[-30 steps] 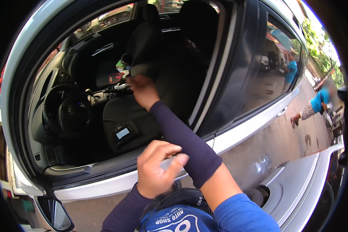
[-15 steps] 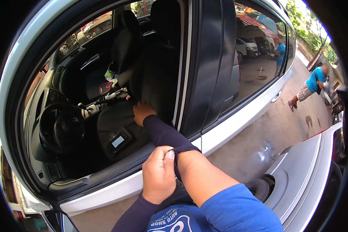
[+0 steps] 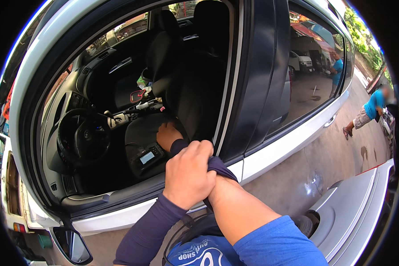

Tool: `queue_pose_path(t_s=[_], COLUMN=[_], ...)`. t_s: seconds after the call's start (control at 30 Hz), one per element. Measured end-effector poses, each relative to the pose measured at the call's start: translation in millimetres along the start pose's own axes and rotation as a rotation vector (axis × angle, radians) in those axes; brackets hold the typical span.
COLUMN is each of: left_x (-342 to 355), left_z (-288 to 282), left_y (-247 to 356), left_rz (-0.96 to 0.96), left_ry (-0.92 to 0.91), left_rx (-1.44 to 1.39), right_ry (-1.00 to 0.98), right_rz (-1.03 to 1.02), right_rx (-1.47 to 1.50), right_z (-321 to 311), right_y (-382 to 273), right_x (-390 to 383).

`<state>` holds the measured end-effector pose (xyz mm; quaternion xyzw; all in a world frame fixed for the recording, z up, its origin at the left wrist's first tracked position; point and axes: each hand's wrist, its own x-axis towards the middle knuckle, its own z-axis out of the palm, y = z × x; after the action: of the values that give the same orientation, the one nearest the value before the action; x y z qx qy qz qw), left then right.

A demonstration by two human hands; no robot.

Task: The person sits in the driver seat of a white car, starts the engine, and uses a handheld diagnostic scanner to read vehicle data. They briefly handle a paper document and then continue operating the scanner while seated.

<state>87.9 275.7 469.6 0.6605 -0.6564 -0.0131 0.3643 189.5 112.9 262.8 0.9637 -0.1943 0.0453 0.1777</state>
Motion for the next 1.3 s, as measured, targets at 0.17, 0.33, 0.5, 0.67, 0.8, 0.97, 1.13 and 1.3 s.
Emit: queue_pose_path(t_s=[0.17, 0.33, 0.5, 0.67, 0.8, 0.97, 1.13, 1.3], left_x=[2.4, -34.9, -43.1, -21.4, -25.2, -26.3, -21.1, -15.5], left_z=[-10.1, -18.9, -34.6, -5.1, 32.9, 42.6, 31.4, 31.9], left_y=[26.1, 50.8, 7.5, -62.4, -71.8, -77.2, -95.2, -82.7], left_rz=[0.214, 0.382, 0.218, -0.282, -0.216, -0.003, -0.073, -0.052], left_ry=[-0.117, 0.093, 0.165, 0.374, 0.457, 0.395, 0.392, 0.449], left_rx=[-0.052, -0.226, -0.53, -0.353, -0.342, -0.151, 0.009, -0.137], right_ry=[-0.091, -0.096, 0.186, 0.215, 0.167, 0.195, 0.124, 0.125], right_rz=[0.051, 0.718, 0.743, 0.466, 0.553, 0.612, 0.651, 0.58], right_rx=[-0.115, 1.093, 2.556, 2.807, 2.827, 2.707, 2.722, 2.349], right_z=[5.1, -17.0, -74.5, -115.5, -127.3, -126.1, -117.5, -110.4], right_y=[12.2, 76.3, 85.7, 65.5, 64.3, 66.2, 64.4, 54.4], right_x=[1.4, 43.1, 35.5, -9.8, -23.0, -30.1, -24.6, -10.0])
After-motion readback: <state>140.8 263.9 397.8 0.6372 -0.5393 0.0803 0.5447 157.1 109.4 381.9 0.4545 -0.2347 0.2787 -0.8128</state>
